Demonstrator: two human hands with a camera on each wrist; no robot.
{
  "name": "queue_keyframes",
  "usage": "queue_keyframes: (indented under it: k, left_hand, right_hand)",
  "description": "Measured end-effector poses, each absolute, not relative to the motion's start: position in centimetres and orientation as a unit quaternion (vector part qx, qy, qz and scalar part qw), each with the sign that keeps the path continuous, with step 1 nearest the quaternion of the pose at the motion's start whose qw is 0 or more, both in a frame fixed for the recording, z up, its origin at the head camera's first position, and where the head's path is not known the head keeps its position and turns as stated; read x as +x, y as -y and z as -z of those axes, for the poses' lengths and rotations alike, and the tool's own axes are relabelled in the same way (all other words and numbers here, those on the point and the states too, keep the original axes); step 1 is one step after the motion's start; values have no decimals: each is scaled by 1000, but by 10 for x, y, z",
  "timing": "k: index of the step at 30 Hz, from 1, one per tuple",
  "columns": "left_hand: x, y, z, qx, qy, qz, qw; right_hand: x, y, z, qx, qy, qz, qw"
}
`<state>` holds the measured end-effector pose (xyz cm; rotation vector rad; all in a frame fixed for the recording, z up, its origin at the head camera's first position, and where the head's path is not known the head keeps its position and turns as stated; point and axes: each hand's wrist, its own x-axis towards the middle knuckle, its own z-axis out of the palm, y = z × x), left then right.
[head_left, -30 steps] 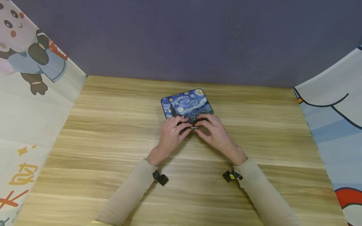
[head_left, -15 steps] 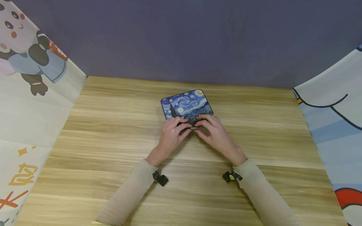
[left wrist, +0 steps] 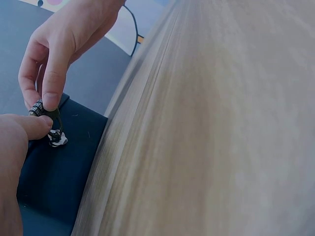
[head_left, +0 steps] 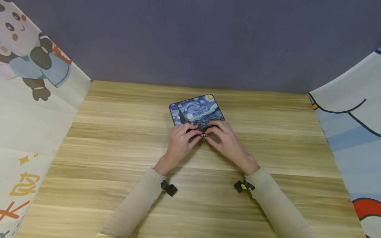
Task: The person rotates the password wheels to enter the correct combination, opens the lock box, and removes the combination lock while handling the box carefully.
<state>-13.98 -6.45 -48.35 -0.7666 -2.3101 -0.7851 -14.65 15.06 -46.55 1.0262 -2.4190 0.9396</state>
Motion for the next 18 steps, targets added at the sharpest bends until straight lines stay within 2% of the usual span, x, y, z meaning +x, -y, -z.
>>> queue_keyframes:
  k: [18]
  left_hand:
    - [-140,64,484,-289,863,297,290]
  right_hand:
    - [-147,-151,465,362,853,-333,174]
